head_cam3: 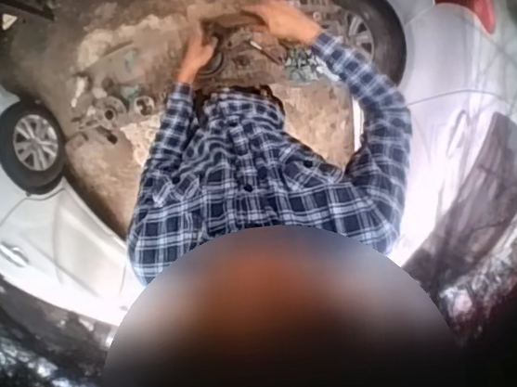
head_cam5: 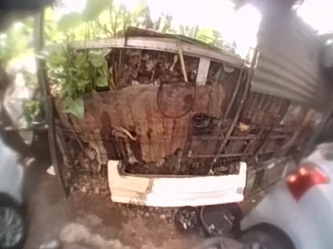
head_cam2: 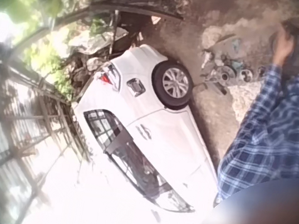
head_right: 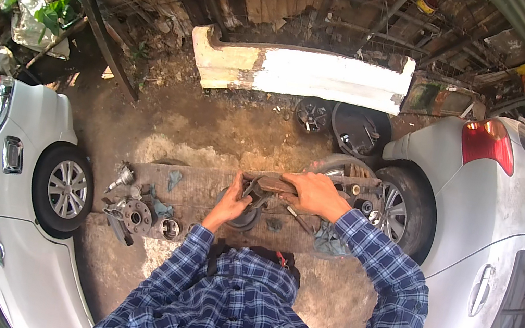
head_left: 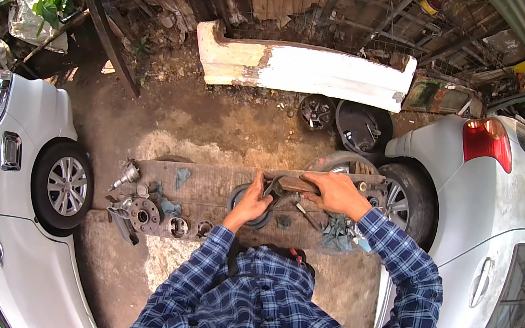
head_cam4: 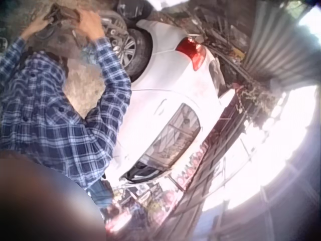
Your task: The person cleans and assembles a car shock absorber and brake assembly on a wooden workbench. They use a wire brush to scrub the shock absorber body, then fit a rubber boot onto the shaft and attach the brake assembly to the top. The person handles the components by hand and with the brush, placing them on the bench between steps.
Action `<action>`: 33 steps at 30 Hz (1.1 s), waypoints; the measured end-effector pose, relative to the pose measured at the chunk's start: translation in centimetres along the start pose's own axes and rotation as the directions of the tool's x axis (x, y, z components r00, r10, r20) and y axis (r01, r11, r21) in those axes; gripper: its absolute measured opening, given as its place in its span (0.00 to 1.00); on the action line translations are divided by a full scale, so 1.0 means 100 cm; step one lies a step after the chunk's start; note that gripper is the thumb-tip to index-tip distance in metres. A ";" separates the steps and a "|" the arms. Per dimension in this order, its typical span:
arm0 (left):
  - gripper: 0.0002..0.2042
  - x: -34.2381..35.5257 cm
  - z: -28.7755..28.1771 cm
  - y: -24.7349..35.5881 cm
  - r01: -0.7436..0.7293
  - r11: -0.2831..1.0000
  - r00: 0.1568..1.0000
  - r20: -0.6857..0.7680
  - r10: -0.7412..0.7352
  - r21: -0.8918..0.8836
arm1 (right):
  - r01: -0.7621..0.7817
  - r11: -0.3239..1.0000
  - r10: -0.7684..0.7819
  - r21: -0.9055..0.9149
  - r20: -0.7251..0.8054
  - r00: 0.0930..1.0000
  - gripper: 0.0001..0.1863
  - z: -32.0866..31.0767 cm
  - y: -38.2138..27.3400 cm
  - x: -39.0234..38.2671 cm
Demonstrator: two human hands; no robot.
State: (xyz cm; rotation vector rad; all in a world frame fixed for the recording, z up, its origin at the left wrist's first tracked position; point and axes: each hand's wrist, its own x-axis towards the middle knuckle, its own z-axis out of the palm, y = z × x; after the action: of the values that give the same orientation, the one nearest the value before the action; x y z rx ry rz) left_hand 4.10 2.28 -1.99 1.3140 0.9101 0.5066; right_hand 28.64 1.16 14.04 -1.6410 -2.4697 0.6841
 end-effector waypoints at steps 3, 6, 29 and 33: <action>0.44 -0.005 0.006 0.013 0.092 0.987 0.996 -0.032 -0.088 0.133 | -0.044 0.996 0.049 -0.078 0.072 0.996 0.25 0.007 0.009 -0.012; 0.42 0.001 0.007 0.028 0.034 0.994 0.996 0.075 -0.042 0.100 | 0.031 0.953 -0.030 -0.301 0.008 1.000 0.27 0.019 0.013 -0.020; 0.32 0.017 0.023 0.037 -0.025 0.991 0.975 0.221 -0.004 0.130 | -0.037 0.972 0.064 -0.234 0.109 0.992 0.25 0.027 0.007 -0.050; 0.27 0.037 0.007 0.037 0.120 0.989 0.939 0.332 -0.084 -0.089 | 0.080 0.906 -0.106 -0.415 -0.040 0.994 0.23 0.039 0.005 -0.053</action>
State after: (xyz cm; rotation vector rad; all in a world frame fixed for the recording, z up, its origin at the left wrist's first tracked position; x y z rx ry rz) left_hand 7.42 5.56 0.54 1.2014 0.6596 0.2415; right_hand 30.04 -4.61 11.20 -1.6148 -2.7625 0.0923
